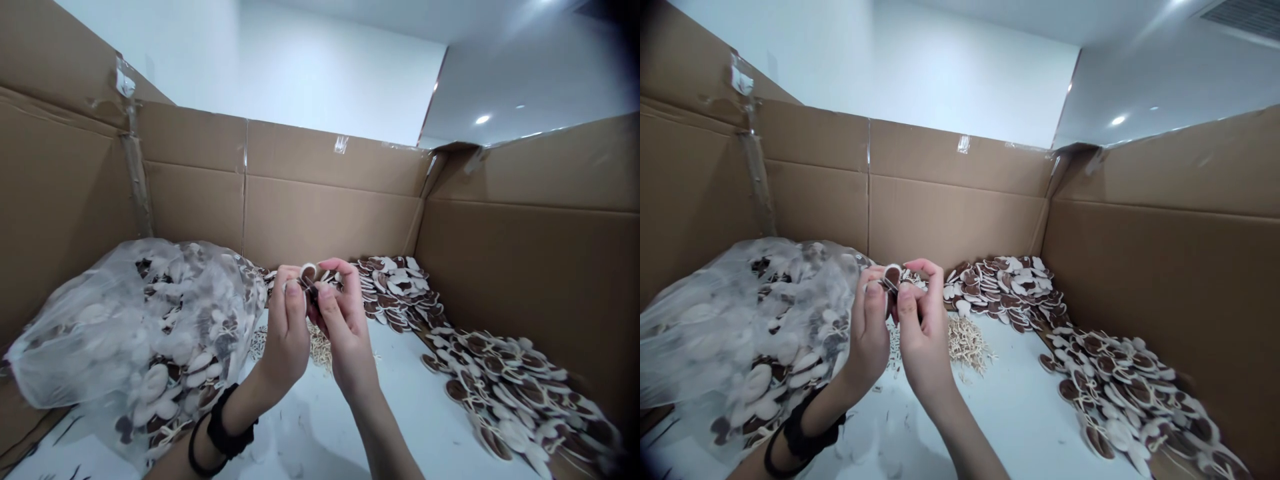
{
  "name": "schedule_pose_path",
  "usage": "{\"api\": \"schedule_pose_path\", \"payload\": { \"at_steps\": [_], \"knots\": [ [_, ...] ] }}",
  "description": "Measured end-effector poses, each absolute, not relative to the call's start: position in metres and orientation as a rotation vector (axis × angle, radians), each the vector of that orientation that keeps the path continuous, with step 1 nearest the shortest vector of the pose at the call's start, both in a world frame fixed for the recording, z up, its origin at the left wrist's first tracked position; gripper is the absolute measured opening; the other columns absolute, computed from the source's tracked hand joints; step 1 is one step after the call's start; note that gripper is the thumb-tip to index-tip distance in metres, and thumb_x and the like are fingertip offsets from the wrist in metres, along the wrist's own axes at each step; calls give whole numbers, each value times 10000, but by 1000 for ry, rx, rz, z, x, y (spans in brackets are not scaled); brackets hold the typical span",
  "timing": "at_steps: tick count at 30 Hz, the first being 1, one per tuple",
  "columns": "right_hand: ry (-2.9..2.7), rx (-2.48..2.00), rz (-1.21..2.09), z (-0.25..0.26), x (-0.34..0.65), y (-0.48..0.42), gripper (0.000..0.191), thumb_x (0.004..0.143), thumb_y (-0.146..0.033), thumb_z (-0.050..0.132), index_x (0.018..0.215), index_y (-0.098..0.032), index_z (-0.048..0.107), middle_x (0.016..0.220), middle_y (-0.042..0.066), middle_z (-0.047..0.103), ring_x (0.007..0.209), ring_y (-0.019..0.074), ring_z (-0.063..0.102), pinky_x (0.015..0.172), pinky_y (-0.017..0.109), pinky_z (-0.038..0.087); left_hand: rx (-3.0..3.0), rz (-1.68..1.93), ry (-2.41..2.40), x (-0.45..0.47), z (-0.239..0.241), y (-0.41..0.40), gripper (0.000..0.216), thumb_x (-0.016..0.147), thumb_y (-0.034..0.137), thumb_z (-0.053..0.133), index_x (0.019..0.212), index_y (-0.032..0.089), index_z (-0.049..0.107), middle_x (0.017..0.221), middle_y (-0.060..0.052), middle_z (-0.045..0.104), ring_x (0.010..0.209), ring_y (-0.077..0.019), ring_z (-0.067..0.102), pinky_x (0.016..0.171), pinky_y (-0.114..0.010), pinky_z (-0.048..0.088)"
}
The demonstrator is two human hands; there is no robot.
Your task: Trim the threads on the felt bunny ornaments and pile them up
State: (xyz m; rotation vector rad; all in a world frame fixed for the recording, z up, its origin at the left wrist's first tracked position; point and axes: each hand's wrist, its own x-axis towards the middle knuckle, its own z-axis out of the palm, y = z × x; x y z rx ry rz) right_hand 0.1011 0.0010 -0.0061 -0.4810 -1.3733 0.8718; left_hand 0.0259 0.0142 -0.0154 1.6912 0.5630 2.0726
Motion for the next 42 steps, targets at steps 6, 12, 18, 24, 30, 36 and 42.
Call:
{"api": "schedule_pose_path", "payload": {
  "at_steps": [6, 12, 18, 24, 30, 36, 42],
  "knots": [
    [-1406, -469, 883, -7, 103, -1, 219, 931, -403, 515, 1079, -278, 414, 708, -38, 535, 633, 110, 501, 620, 235, 399, 1820, 2136, 624, 27, -21, 15, 224, 1015, 292, 258, 952, 223, 461, 884, -19, 510, 813, -131, 515, 752, -246, 446],
    [-1396, -355, 941, -6, 98, 2, 215, 918, -351, 554, 1047, -280, 398, 659, -61, 512, 609, 105, 488, 624, 235, 403, 1821, 2181, 590, 26, -21, 18, 216, 1005, 283, 274, 925, 217, 464, 879, -20, 514, 806, -140, 520, 744, -261, 444],
    [-1435, -250, 1005, -1, 106, 0, 184, 916, -308, 551, 1063, -261, 450, 626, -64, 417, 572, 94, 384, 559, 212, 345, 1582, 1988, 530, 17, -10, 14, 251, 991, 293, 312, 881, 209, 521, 735, -1, 463, 594, -132, 406, 558, -261, 370],
    [-1356, -334, 784, 4, 114, -2, 243, 907, -356, 559, 1129, -278, 497, 614, -59, 382, 541, 103, 336, 492, 215, 313, 1632, 1960, 405, 2, 0, 10, 236, 975, 332, 379, 878, 201, 549, 971, -60, 505, 828, -169, 500, 655, -282, 415],
    [-1466, -434, 896, 4, 115, 6, 218, 817, -413, 660, 778, -202, 625, 644, -15, 475, 546, 102, 396, 483, 225, 349, 2090, 1910, 615, -16, 9, 3, 212, 964, 306, 404, 836, 213, 544, 1001, -73, 485, 1015, -230, 480, 865, -377, 410],
    [-1172, -402, 902, 2, 107, 13, 224, 811, -394, 648, 722, -196, 590, 652, -8, 492, 562, 102, 435, 465, 194, 356, 2631, 2084, 812, -13, 10, 8, 83, 880, 144, 478, 832, 209, 500, 902, -58, 517, 897, -225, 431, 788, -376, 375],
    [-1114, -496, 1115, 2, 110, 20, 328, 735, -398, 699, 677, -199, 444, 562, -63, 327, 448, 68, 219, 361, 184, 185, 3093, 2574, 543, -16, 3, 22, 247, 674, 17, 551, 800, 229, 550, 793, -31, 562, 797, -219, 431, 736, -373, 331]
  ]
}}
